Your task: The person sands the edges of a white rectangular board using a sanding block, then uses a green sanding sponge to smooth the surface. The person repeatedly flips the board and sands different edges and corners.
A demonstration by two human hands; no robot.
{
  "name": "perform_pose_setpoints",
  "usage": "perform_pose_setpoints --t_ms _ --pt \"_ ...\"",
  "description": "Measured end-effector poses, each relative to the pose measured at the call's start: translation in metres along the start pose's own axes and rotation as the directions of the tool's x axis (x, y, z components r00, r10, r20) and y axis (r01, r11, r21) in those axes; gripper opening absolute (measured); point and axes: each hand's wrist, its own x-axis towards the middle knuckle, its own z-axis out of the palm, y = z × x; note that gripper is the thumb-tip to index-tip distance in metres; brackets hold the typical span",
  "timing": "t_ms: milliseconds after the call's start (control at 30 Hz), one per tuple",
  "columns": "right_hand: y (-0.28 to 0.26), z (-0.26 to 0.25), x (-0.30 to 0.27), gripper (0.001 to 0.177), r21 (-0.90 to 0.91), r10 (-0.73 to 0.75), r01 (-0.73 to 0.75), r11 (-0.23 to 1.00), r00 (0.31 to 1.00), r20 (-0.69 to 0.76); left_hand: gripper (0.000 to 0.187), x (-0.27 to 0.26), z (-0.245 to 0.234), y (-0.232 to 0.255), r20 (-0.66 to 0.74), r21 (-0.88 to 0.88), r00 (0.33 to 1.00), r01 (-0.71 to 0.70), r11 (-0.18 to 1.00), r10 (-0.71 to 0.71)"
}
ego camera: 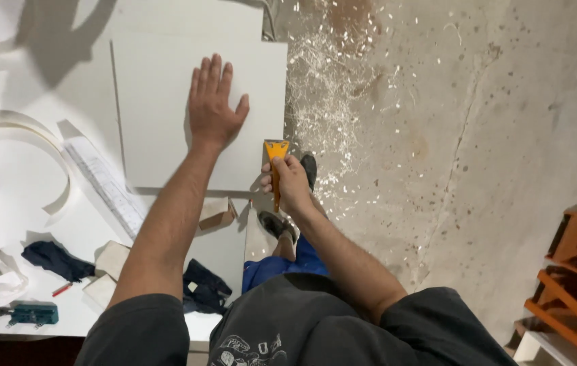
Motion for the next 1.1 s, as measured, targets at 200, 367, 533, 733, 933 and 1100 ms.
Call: perform_pose_setpoints --t_ms 200,367,533,733,933,1100 --pt "-0.023 -0.002 0.066 0.025 0.011 -0.129 0.128 0.992 0.990 0.054 0.064 0.006 0.033 -0.016 -0.355 0.132 0.922 -0.115 0.985 0.155" --pt "-0.063 0.010 0.091 0.021 0.005 -0.111 0.110 0.994 0.992 0.063 0.064 0.007 0.036 -0.016 -0.391 0.150 0.905 -0.118 0.982 0.169" --pt "-0.097 0.020 0.105 0.022 -0.033 -0.118 0.120 0.992 0.990 0.073 0.064 0.007 0.036 -0.016 -0.393 0.160 0.905 -0.106 0.981 0.162" --pt "-0.112 0.013 0.146 0.023 -0.037 -0.167 0.174 0.984 0.976 0.137 0.062 0.007 0.035 -0.014 -0.378 0.158 0.914 -0.091 0.983 0.146" --pt "-0.123 -0.036 0.133 0.023 0.020 -0.252 0.252 0.968 0.957 0.146 0.059 0.008 0.035 -0.016 -0.396 0.146 0.904 -0.110 0.983 0.160" --pt "-0.108 -0.099 0.072 0.025 -0.171 -0.407 0.440 0.881 0.892 0.197 0.043 0.011 0.053 -0.011 -0.426 0.023 0.891 -0.163 0.986 0.157"
